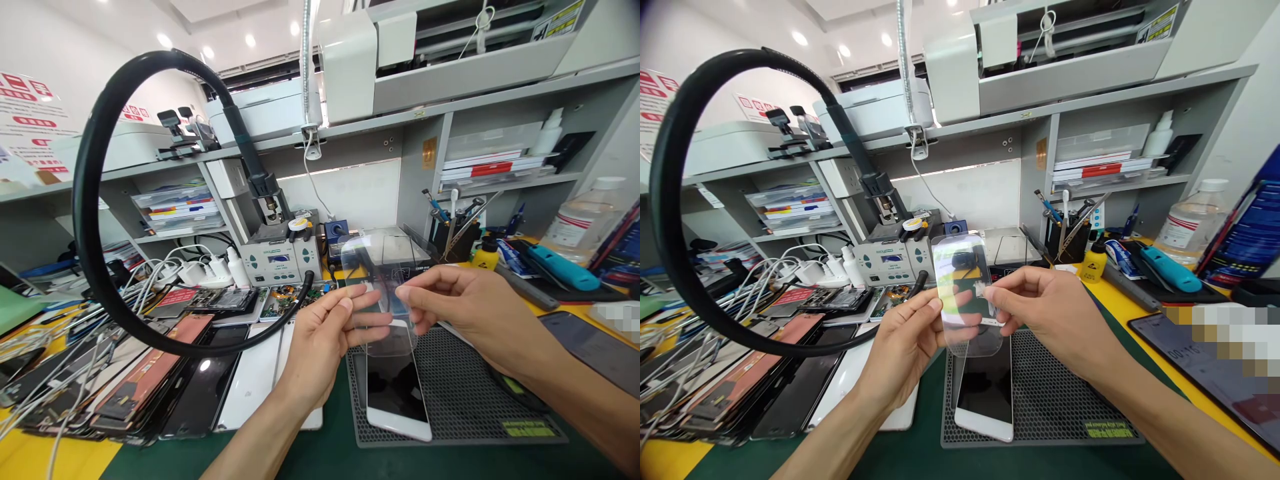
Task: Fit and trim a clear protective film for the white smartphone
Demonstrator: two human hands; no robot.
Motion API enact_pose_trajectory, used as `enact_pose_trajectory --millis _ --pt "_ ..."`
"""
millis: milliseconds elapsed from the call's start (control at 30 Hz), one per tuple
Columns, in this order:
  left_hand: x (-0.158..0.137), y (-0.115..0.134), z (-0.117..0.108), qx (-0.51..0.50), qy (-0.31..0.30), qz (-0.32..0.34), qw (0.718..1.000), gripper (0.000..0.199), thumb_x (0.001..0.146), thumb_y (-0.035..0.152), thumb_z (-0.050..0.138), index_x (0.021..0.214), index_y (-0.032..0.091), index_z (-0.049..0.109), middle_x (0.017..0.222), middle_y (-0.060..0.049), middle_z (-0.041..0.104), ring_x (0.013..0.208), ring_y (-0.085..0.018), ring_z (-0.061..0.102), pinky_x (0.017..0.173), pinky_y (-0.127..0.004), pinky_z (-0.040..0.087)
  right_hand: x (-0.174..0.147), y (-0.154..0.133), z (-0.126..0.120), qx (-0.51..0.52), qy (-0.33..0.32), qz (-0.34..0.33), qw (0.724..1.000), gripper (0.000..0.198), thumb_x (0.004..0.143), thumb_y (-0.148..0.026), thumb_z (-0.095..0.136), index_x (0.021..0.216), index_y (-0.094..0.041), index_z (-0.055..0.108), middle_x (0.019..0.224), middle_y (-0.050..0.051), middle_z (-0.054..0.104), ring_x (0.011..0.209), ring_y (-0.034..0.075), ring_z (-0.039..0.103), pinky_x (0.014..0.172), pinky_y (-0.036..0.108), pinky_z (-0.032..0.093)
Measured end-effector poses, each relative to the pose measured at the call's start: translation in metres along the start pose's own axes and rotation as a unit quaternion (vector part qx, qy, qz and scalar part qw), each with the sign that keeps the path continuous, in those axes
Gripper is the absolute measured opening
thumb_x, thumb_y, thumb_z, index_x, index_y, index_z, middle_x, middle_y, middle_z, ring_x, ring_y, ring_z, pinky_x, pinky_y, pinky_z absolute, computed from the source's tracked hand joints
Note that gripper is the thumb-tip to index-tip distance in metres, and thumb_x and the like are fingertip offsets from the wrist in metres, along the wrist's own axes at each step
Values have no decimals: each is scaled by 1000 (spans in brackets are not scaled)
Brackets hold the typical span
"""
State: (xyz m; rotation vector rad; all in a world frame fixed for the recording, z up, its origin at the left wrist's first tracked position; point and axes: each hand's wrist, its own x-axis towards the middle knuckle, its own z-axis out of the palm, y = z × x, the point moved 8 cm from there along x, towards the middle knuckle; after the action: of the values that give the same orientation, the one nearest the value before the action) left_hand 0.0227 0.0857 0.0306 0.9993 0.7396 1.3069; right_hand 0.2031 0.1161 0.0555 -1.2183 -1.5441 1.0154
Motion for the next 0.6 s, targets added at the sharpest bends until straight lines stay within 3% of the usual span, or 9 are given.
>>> enact_pose_trajectory --millis 600 --pt "1 0 -2 -11 2 7 1000 25 98 23 58 115 10 71 121 -18 74 94 -29 76 87 -46 62 -2 -3 1 5 3 2 1000 30 73 -47 86 79 -19 77 64 4 73 56 18 69 57 25 58"
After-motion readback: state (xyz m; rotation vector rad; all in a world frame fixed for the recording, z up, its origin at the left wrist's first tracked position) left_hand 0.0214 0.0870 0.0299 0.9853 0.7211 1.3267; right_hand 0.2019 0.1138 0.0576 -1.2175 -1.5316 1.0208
